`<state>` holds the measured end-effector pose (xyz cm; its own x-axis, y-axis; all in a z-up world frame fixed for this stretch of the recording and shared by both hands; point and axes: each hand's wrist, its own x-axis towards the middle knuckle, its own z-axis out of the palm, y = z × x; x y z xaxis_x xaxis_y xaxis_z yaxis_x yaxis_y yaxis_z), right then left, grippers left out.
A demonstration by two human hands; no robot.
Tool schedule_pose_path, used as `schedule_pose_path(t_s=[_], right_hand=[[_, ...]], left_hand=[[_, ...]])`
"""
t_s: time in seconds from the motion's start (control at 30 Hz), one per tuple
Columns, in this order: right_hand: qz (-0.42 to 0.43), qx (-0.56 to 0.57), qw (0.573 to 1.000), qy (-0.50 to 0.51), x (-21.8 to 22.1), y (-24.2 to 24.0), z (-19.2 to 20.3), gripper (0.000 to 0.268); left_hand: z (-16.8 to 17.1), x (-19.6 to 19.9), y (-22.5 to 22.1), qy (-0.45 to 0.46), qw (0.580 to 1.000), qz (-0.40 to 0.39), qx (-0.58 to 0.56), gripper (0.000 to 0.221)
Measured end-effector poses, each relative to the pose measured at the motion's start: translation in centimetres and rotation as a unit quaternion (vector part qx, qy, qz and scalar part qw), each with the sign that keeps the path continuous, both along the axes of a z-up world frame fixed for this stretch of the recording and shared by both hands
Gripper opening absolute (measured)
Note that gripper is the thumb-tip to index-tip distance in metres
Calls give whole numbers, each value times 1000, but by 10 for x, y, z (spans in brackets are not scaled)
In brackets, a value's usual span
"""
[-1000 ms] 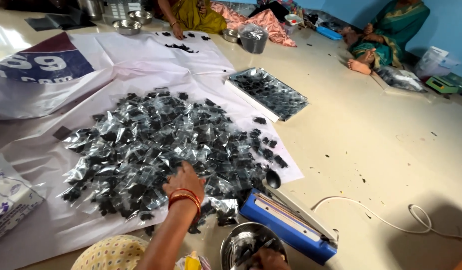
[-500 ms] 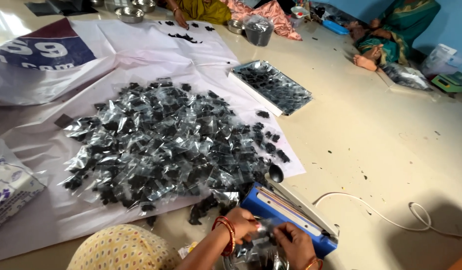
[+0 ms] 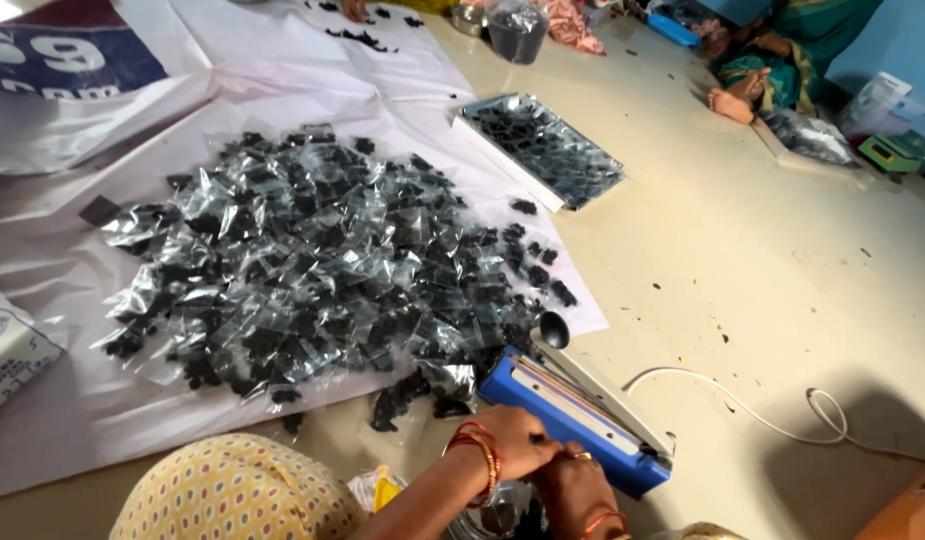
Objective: The recorder is placing small black items into plastic bags and sealing them using a heat sealer machine.
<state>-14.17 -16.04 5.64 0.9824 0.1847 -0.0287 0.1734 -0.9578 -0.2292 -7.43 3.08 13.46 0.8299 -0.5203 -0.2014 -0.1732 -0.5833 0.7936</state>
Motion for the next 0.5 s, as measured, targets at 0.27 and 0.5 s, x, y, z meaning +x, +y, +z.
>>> schedule_pose_path(t_s=[0.27, 0.5], right_hand=[[113, 111, 980, -116, -16, -4, -31, 22], [-42, 40, 993, 102, -28, -29, -122, 42]], left_hand=[[-64, 17, -14, -2, 986, -117, 117, 26], [-43, 20, -12, -48, 970, -154, 182, 20]])
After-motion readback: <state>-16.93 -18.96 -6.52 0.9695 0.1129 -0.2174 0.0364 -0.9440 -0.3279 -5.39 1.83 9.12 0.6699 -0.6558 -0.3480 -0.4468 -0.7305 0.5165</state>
